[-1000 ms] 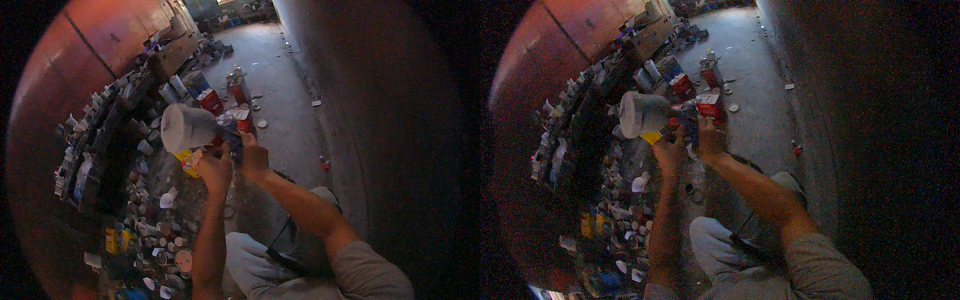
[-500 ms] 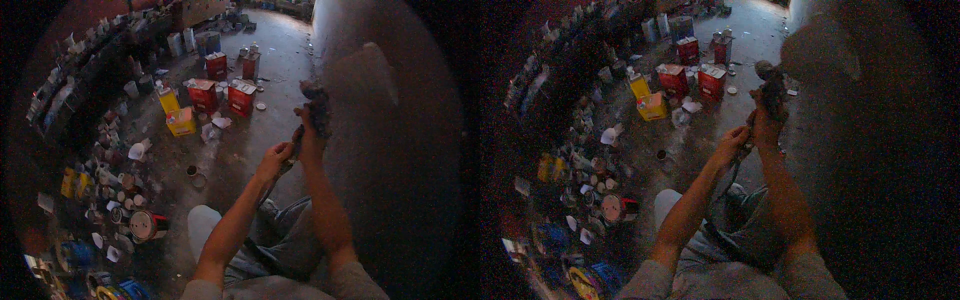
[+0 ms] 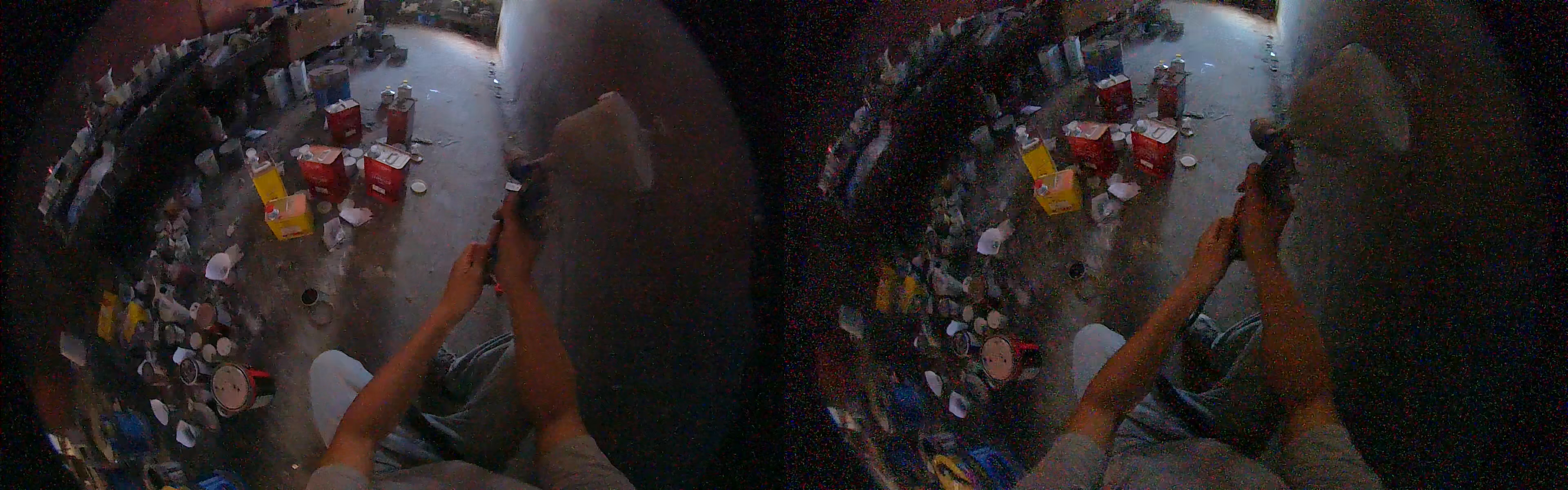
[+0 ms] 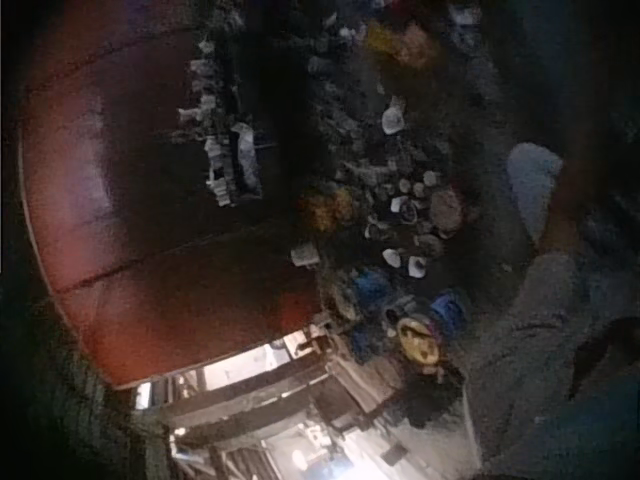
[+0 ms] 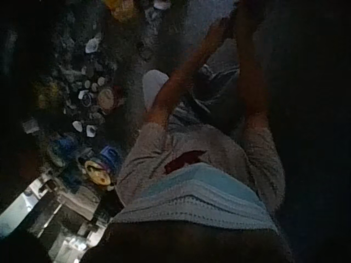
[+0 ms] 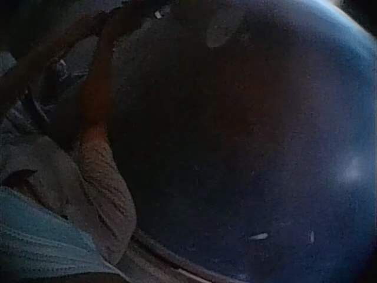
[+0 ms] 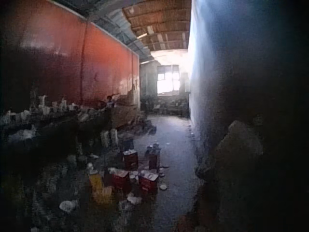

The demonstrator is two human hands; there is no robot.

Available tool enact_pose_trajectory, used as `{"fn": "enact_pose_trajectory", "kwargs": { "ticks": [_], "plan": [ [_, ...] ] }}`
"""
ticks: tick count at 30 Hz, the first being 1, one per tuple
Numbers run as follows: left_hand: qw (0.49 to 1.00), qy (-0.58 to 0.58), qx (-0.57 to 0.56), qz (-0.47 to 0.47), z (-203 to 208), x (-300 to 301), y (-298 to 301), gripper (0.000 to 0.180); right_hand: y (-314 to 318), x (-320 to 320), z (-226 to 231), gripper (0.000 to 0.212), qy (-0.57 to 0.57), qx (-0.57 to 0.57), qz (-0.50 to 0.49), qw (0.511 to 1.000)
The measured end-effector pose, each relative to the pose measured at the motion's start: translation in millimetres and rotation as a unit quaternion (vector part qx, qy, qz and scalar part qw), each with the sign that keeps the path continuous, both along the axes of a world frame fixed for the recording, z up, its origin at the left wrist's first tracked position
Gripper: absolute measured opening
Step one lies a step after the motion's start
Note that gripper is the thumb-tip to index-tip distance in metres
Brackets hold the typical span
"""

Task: The person walks through a workshop, picks up a paint sprayer, and sits on the floor. They pour paint from a large can into the sprayer's cup, stir the paint, and attach the cup to the sprayer.

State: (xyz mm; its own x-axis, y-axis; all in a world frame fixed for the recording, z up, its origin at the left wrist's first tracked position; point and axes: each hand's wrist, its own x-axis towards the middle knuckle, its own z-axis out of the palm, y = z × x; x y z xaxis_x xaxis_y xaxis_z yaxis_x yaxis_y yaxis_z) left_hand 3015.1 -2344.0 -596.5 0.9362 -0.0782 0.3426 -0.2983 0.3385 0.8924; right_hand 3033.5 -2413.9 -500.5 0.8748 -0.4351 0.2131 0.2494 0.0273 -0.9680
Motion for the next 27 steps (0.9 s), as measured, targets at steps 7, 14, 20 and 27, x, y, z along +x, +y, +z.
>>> {"fn": "enact_pose_trajectory", "kwargs": {
  "ticks": [7,14,20,27],
  "plan": [
    [0.989,0.128,-0.027,-0.062,8,1,10,0.052,8,10,-2,0.036,-0.083,-0.002,-0.007,0.997],
    [0.978,0.205,0.029,-0.031,17,-2,11,0.058,11,8,3,0.026,-0.013,0.020,0.004,1.000],
    [0.991,0.133,-0.014,0.009,19,-7,5,0.056,8,7,9,0.027,-0.118,-0.019,0.026,0.992],
    [0.992,0.115,0.048,0.013,10,-12,0,0.064,5,8,7,0.028,-0.052,0.077,0.041,0.995]
  ]
}}
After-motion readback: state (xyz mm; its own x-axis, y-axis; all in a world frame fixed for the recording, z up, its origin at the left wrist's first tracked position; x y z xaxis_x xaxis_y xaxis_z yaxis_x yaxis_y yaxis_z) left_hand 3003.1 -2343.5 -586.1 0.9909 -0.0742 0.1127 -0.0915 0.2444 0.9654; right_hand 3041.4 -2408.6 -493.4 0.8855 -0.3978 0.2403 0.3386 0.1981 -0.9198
